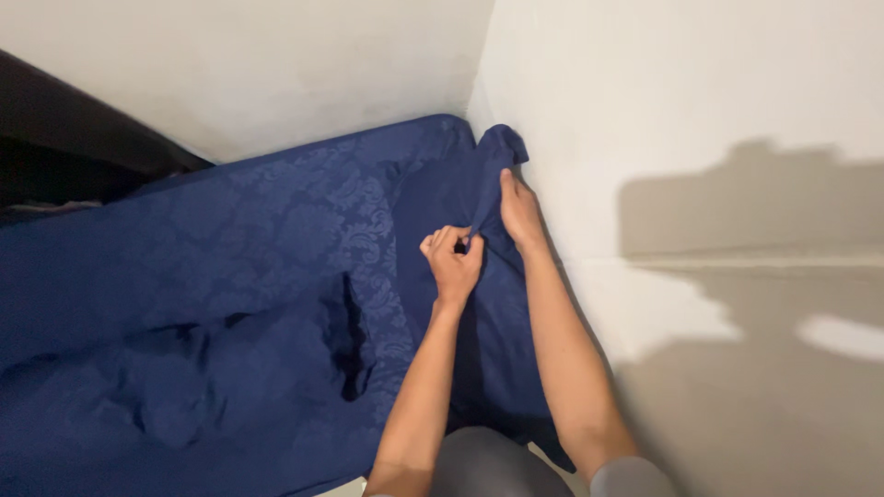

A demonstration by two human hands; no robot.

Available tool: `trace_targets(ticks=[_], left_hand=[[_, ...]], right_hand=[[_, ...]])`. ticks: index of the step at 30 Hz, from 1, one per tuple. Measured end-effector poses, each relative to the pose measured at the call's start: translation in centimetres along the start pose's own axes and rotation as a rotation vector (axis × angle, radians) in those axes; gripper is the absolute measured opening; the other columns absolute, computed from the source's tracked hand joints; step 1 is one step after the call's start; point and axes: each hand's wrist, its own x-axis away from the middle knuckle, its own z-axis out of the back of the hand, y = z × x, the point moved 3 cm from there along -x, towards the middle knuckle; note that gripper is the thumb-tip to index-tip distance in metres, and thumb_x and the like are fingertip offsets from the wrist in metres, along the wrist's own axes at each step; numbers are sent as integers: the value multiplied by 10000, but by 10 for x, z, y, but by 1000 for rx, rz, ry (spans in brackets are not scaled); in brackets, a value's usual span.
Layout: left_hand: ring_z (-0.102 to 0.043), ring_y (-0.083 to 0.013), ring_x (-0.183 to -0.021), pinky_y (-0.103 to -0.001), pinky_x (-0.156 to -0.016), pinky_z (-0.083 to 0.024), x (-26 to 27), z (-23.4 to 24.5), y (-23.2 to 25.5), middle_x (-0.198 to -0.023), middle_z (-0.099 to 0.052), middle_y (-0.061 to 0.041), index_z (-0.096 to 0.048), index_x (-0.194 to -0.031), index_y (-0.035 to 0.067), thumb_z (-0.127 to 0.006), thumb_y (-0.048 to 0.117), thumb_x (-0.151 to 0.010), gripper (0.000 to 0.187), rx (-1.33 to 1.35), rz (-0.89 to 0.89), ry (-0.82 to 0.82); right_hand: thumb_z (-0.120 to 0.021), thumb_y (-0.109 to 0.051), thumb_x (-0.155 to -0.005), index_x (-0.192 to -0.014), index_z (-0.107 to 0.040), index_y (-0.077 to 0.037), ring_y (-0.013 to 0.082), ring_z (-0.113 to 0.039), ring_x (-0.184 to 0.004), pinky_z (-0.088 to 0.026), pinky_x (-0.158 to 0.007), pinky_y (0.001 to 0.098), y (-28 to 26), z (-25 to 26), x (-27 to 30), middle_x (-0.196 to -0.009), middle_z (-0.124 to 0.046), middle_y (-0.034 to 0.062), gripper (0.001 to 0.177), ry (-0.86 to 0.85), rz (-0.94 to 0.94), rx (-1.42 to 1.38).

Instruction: The person tucks the edges of a blue sheet under a mattress, positions a pillow and a bolster on top, and then lifts and repositions a white rectangular board by hand.

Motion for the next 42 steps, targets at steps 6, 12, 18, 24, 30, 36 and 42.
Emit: trace_targets(ticks=[6, 12, 18, 24, 30, 36, 42], left_hand=[[-578, -234, -726, -390, -869, -388, -3, -2, 6, -719, -573, -34, -657, -810, 73, -775, 86, -772, 124, 31, -97, -38], [-592, -221, -732, -371, -877, -414, 7, -2, -2, -724, -572, -20, -634, -796, 90, -764, 68, -786, 132, 36, -85, 53], [-625, -222, -803, -380, -902, -413, 6, -3, 0, -773, -618, -29, -700, -862, 76, -790, 99, -790, 118, 45, -7, -46], [-455, -341, -1468, -469, -1226, -282, 33, -4, 3, -1559, -513, -172, -598, -1435, 68, -570, 228, -997, 467, 187, 17, -223], [-83, -394, -1594, -618, -1197, 20, 53, -37, 13, -1706, -115, -275, -401, -1582, 67, -507, 324, -1012, 634, 75, -89, -680], [-225, -383, -1613, -584, -1272, -100, 54, -18, -9, -1717, -288, -199, -546, -1481, 92, -446, 280, -1093, 443, 309, 52, -504], [-459, -357, -1458, -460, -1214, -335, 153, 41, -72, -1577, -488, -158, -609, -1370, 75, -506, 222, -1000, 411, 101, 351, -104]], right_hand=[[-392, -446, -1109, -1318, -648, 0, 448, -567, -1263, -427, -1080, 443, -43, 21, 23, -1272, -642, 305, 556, -23, -220, 135], [-530, -234, -1064, -1342, -645, -6, 367, -636, -1317, -488, -1141, 378, -71, 22, 39, -1370, -677, 250, 378, 389, 544, 98], [-369, -419, -1122, -1388, -565, 11, 391, -506, -1351, -379, -1115, 395, 9, 5, -18, -1394, -571, 260, 541, -15, -204, -51], [-514, -331, -1033, -1375, -561, 76, 482, -574, -1234, -452, -1035, 465, 6, 24, 88, -1302, -625, 324, 533, 220, 39, 206], [-606, -124, -1025, -1343, -628, 44, 413, -674, -1238, -522, -1078, 446, 15, 39, 199, -1322, -682, 266, 359, 517, 195, 201], [-787, -315, -896, -1341, -568, 105, 478, -595, -1247, -468, -1075, 481, 16, 52, 252, -1343, -613, 324, 650, 382, 236, 463], [-829, -395, -777, -1323, -589, 106, 480, -632, -1109, -492, -937, 498, 75, 59, 296, -1227, -654, 320, 779, 212, -16, 501]])
